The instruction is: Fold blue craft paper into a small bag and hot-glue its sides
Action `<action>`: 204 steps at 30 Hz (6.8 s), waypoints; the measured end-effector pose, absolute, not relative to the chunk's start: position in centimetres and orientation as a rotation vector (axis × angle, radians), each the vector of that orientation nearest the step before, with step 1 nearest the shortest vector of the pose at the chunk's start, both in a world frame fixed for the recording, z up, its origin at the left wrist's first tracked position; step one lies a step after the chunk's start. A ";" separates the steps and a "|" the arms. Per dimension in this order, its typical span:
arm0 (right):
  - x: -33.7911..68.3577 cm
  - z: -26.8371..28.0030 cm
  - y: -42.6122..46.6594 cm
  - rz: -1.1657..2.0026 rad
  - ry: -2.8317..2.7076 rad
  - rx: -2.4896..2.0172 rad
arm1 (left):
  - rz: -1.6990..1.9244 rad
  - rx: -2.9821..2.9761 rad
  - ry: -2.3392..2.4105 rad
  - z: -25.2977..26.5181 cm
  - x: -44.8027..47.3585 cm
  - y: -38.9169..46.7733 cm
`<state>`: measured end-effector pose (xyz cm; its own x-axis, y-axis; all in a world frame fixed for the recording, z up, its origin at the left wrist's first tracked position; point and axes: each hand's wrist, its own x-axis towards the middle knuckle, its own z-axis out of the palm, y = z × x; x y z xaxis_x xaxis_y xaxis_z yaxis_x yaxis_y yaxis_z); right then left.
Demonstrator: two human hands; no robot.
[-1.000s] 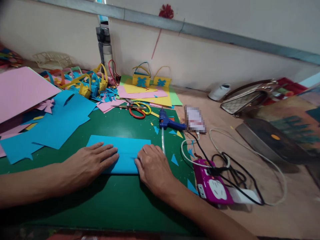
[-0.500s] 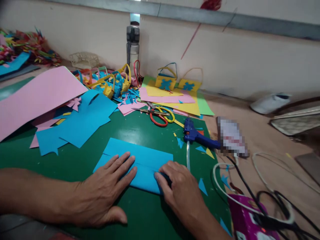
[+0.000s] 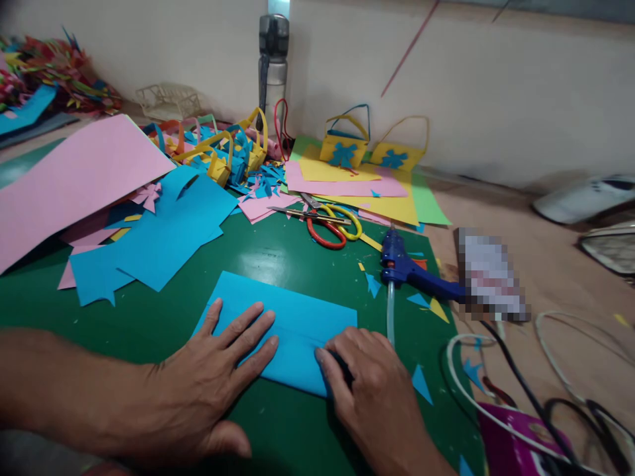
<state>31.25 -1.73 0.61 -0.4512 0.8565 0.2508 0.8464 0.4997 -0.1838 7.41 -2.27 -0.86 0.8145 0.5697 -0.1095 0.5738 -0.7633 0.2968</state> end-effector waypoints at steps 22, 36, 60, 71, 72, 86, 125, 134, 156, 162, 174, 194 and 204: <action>31.2 -0.1 -2.0 0.039 -2.384 -1.455 | -0.048 2.755 0.900 -1.3 7.5 -2.4; 31.3 1.4 -2.8 0.234 -2.330 -1.813 | -0.196 2.794 0.930 -1.2 8.4 -2.7; 31.4 0.2 -3.1 -0.078 -2.389 -1.812 | -0.333 2.764 0.934 -0.4 8.5 -2.6; 31.5 -0.3 -3.0 -0.188 -2.392 -1.776 | -0.212 2.841 0.943 -0.7 8.3 -2.8; 31.5 -0.3 -3.0 -0.193 -2.393 -1.778 | -0.199 2.852 0.947 -0.8 8.3 -2.8; 31.4 -0.1 -3.0 -0.203 -2.388 -1.769 | -0.061 2.837 0.910 -1.4 7.9 -2.4; 31.5 0.1 -3.1 -0.246 -2.409 -1.735 | -0.040 2.811 0.895 -1.0 7.4 -2.7; 30.4 0.7 -4.1 -0.216 -2.413 -1.977 | 0.491 3.049 0.742 -5.4 6.5 -2.2; 30.9 1.9 -5.7 -0.612 -2.457 -1.866 | 0.250 3.024 0.832 -3.5 6.9 -3.0; 29.1 0.7 -9.1 -0.386 -2.559 -1.235 | 0.246 3.043 0.768 -3.4 6.5 -2.6; 29.6 -1.2 -10.1 -0.207 -2.659 -1.476 | 0.255 3.059 0.738 -2.6 6.9 -2.4; 29.4 -1.2 -9.9 -0.403 -2.513 -1.510 | 0.222 3.021 0.776 -3.0 6.7 -2.8; 29.8 -0.8 -8.7 -0.477 -2.529 -1.437 | 0.049 2.846 0.833 -2.1 7.3 -2.6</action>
<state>29.75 -8.71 -0.77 -0.5103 0.7974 0.3221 0.8599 0.4773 0.1809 7.32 -2.57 -2.06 0.8431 0.5375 -0.0179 0.5317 -0.8282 0.1769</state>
